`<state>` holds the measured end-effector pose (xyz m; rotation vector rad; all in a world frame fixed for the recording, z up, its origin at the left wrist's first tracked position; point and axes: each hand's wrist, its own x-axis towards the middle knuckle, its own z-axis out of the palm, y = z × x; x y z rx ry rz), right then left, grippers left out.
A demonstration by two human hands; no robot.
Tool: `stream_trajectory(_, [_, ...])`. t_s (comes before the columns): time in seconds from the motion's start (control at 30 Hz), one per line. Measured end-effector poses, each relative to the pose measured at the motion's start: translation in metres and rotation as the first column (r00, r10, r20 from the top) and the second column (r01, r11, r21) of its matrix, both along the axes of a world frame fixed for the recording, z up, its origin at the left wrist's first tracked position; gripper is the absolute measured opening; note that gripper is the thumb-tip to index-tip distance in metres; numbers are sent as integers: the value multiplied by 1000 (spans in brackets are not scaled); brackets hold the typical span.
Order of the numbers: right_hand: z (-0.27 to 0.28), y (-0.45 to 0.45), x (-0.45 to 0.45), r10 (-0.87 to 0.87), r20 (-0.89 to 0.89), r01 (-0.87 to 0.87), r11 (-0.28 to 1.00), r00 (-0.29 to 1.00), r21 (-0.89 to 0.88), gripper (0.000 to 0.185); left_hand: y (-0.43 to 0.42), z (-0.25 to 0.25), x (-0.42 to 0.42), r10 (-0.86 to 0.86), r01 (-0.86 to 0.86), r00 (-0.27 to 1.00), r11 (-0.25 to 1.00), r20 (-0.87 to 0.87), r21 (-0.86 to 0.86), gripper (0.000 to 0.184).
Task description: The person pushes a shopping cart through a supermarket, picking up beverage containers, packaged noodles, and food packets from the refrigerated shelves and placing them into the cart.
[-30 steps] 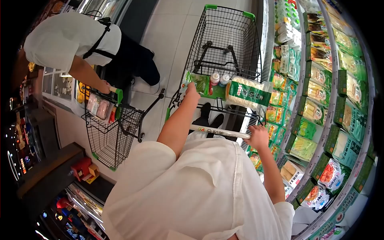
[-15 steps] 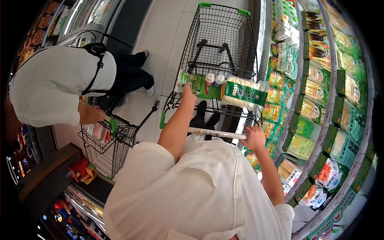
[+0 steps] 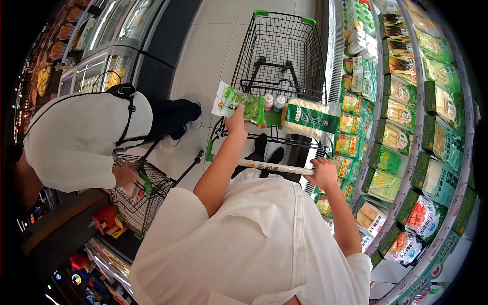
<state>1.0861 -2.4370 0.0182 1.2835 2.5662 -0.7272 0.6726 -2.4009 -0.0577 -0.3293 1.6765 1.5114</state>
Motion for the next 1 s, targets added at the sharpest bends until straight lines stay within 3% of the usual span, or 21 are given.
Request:
stream_trajectory(0.03, [1, 0, 0, -6, 1, 6, 1000, 1000, -7, 60, -10, 20, -3, -5, 5, 1000, 1000, -14, 7, 47])
stream_trajectory(0.1, [10, 3, -1, -18, -22, 17, 1000, 1000, -26, 63, -26, 70, -5, -185, 205, 976, 959, -111, 198, 43])
stream_trajectory(0.13, [22, 4, -2, -95, -119, 86, 993, 988, -79, 65, -35, 99, -2, -189, 212, 974, 955, -127, 206, 43])
stream_trajectory(0.17, [32, 7, -6, -175, -214, 148, 979, 961, -138, 66, -39, 134, 2, -292, 324, 944, 910, -154, 258, 39])
stream_trajectory(0.2, [37, 8, -8, -430, -388, 285, 881, 815, -378, 68, -44, 165, 9, -391, 431, 902, 849, -186, 306, 36])
stream_trajectory(0.23, [21, 12, -5, -578, -527, 246, 784, 623, -569, 74, -44, 191, 15, -401, 444, 895, 840, -194, 313, 36])
stream_trajectory(0.3, [41, 21, -19, -677, -628, 148, 716, 383, -682, 86, -42, 234, 33, -589, 650, 760, 677, -275, 346, 36])
stream_trajectory(0.37, [81, 28, -33, -667, -705, -72, 712, 243, -699, 98, -42, 260, 55, -704, 768, 640, 570, -307, 292, 43])
stream_trajectory(0.43, [112, 19, -47, -709, -682, -287, 625, 179, -726, 107, -40, 270, 79, -803, 868, 488, 405, -343, 287, 47])
stream_trajectory(0.47, [114, 7, -50, -727, -667, -307, 605, 163, -735, 109, -40, 275, 98, -817, 891, 439, 344, -374, 296, 44])
stream_trajectory(0.5, [128, -8, -47, -759, -607, -240, 560, 236, -793, 97, -39, 269, 109, -862, 925, 351, 259, -365, 277, 39])
stream_trajectory(0.57, [139, -48, -44, -848, -518, -202, 490, 113, -848, 74, -41, 267, 137, -915, 925, 271, 162, -297, 343, 35])
stream_trajectory(0.6, [130, -73, -43, -874, -486, -188, 482, -31, -856, 72, -45, 260, 148, -921, 944, 229, 131, -315, 303, 39])
stream_trajectory(0.67, [112, -120, -40, -911, -365, -135, 393, -194, -910, 74, -52, 247, 172, -947, 968, 92, 12, -309, 252, 42])
stream_trajectory(0.7, [110, -139, -40, -897, -326, -89, 366, -297, -926, 76, -56, 240, 186, -949, 969, 25, -54, -313, 243, 43])
stream_trajectory(0.77, [95, -174, -34, -881, -302, -22, 332, -363, -943, 75, -68, 220, 209, -953, 939, -67, -161, -295, 305, 47])
stream_trajectory(0.83, [114, -214, -37, -791, -266, 60, 280, -552, -958, 72, -83, 206, 231, -891, 898, -192, -329, -412, 293, 52])
stream_trajectory(0.87, [116, -231, -37, -748, -231, 126, 196, -622, -973, 67, -88, 191, 241, -867, 872, -247, -393, -432, 291, 57])
stream_trajectory(0.9, [108, -244, -38, -691, -233, 182, 147, -684, -972, 63, -98, 203, 254, -860, 855, -262, -418, -438, 307, 57])
stream_trajectory(1.0, [123, -286, -37, -533, -321, 280, 158, -783, -947, 59, -131, 243, 283, -753, 813, -343, -537, -561, 224, 53])
